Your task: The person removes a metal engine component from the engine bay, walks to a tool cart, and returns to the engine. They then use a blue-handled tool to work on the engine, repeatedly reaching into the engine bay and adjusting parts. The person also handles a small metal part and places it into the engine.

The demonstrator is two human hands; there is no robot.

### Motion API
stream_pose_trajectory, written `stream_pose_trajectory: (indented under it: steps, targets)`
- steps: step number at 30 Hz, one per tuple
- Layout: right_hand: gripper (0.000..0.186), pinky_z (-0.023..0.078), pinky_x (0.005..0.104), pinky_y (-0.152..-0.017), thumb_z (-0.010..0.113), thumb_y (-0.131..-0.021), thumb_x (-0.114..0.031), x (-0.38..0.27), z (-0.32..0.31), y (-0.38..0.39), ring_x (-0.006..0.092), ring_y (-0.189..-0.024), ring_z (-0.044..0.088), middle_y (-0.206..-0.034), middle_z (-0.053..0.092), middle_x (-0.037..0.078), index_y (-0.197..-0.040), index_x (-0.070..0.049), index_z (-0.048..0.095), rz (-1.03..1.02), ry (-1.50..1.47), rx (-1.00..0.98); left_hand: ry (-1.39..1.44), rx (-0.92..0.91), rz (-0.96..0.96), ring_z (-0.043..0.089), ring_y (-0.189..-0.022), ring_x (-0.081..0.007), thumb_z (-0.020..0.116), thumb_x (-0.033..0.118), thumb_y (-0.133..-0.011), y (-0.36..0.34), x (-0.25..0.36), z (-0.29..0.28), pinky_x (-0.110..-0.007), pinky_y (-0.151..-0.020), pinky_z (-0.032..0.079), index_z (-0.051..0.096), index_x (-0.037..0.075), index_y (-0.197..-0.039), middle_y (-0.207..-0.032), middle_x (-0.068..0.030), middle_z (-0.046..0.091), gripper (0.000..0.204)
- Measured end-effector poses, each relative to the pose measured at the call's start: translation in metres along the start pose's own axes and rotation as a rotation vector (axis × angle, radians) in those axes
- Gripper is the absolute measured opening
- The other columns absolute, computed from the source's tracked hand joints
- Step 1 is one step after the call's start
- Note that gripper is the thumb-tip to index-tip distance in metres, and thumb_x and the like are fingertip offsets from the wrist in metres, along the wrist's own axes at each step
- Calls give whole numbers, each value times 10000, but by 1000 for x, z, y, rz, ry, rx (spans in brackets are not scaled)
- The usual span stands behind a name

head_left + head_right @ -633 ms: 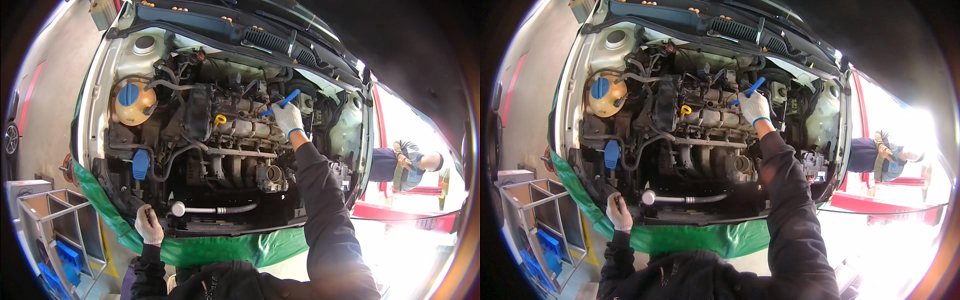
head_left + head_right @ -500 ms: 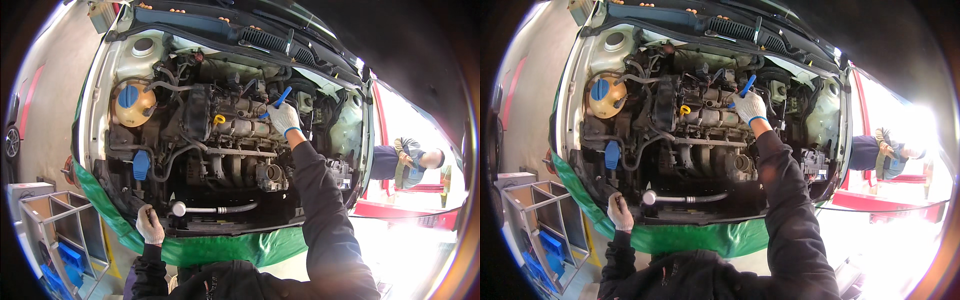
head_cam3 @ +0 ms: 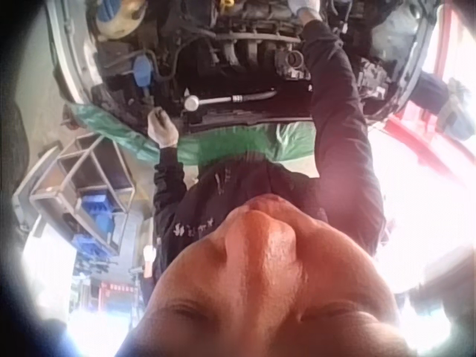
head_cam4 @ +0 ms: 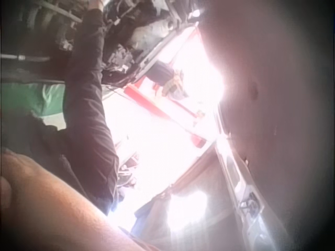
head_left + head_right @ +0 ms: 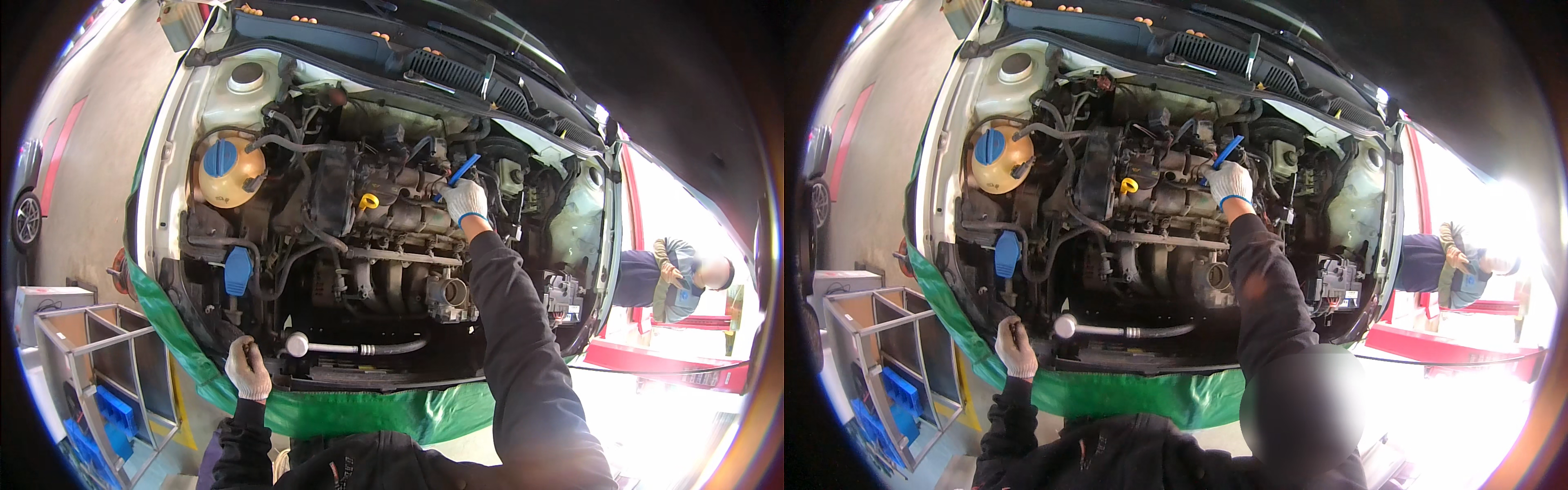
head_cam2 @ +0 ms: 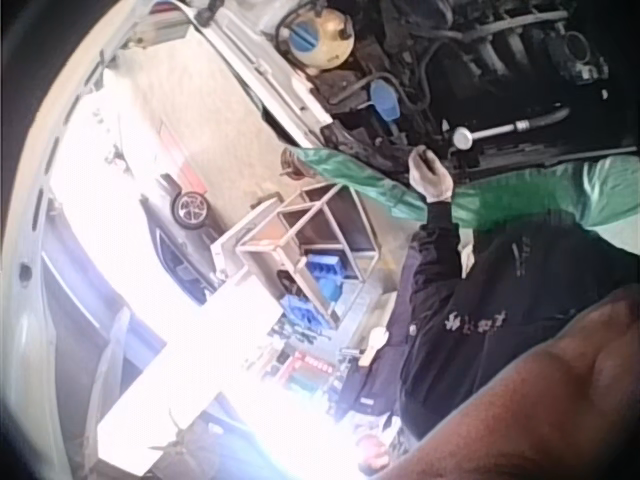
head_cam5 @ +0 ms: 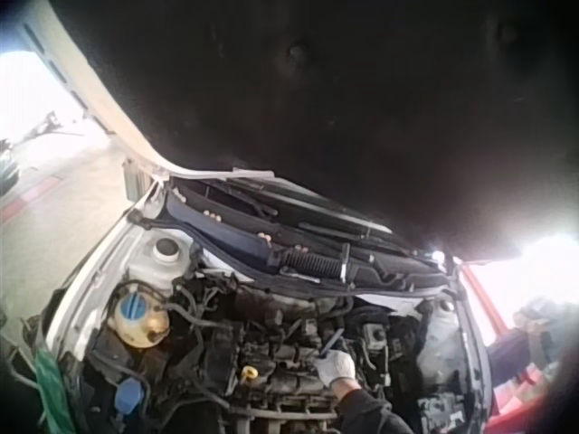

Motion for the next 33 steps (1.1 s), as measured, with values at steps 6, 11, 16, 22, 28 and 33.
stream_pose_trajectory:
  steps: [6,11,16,22,28,33]
  targets:
    - [458,614,475,-876,789,-953,-496,-7,8,-6,400,-995,789,-1005,819,221,-1085,-62,852,-101,-1,-32,-11,-9,-13,733,-830,-381,669,93,-1044,0,-1,1,-436,-762,578,719,21,-1114,-974,-172,748,112]
    - [447,613,488,-917,791,-942,-407,8,14,-19,414,-1048,783,-1093,809,267,-1119,3,822,7,-3,-172,-16,-8,5,722,-810,-384,667,95,-1044,-1,2,0,-439,-746,571,718,24,-1106,-961,-171,742,107]
    - [378,624,490,-899,817,-933,-405,9,19,-14,401,-1015,793,-1048,829,208,-1080,-57,843,-54,88,-78,-11,0,-7,716,-789,-376,669,95,-1041,-2,2,1,-434,-731,566,722,26,-1098,-947,-168,738,104]
    - [421,622,494,-906,749,-1021,-491,9,36,-12,384,-1023,780,-1064,823,143,-1048,-83,847,-109,319,-77,-4,-12,-47,726,-794,-364,681,92,-1031,1,0,0,-423,-738,574,726,27,-1096,-941,-166,742,102]
    - [636,590,463,-951,709,-978,-614,-14,-32,8,412,-1084,781,-1091,815,271,-1188,-27,832,19,-199,-68,-34,-9,8,758,-861,-399,689,91,-1029,0,0,-1,-454,-772,598,726,43,-1106,-978,-177,765,98]
    - [552,587,489,-950,700,-983,-575,-55,-86,6,446,-1084,764,-1077,814,254,-1155,-74,855,-140,42,44,-33,-1,51,754,-875,-412,690,106,-1037,-3,8,-5,-458,-777,598,715,48,-1125,-1001,-178,766,109]
Point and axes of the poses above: each hand's wrist, its own y-axis away from the middle knuckle, its own z-axis out of the palm, x = y × z, the point moved 8 cm from there along -y, towards the middle knuckle
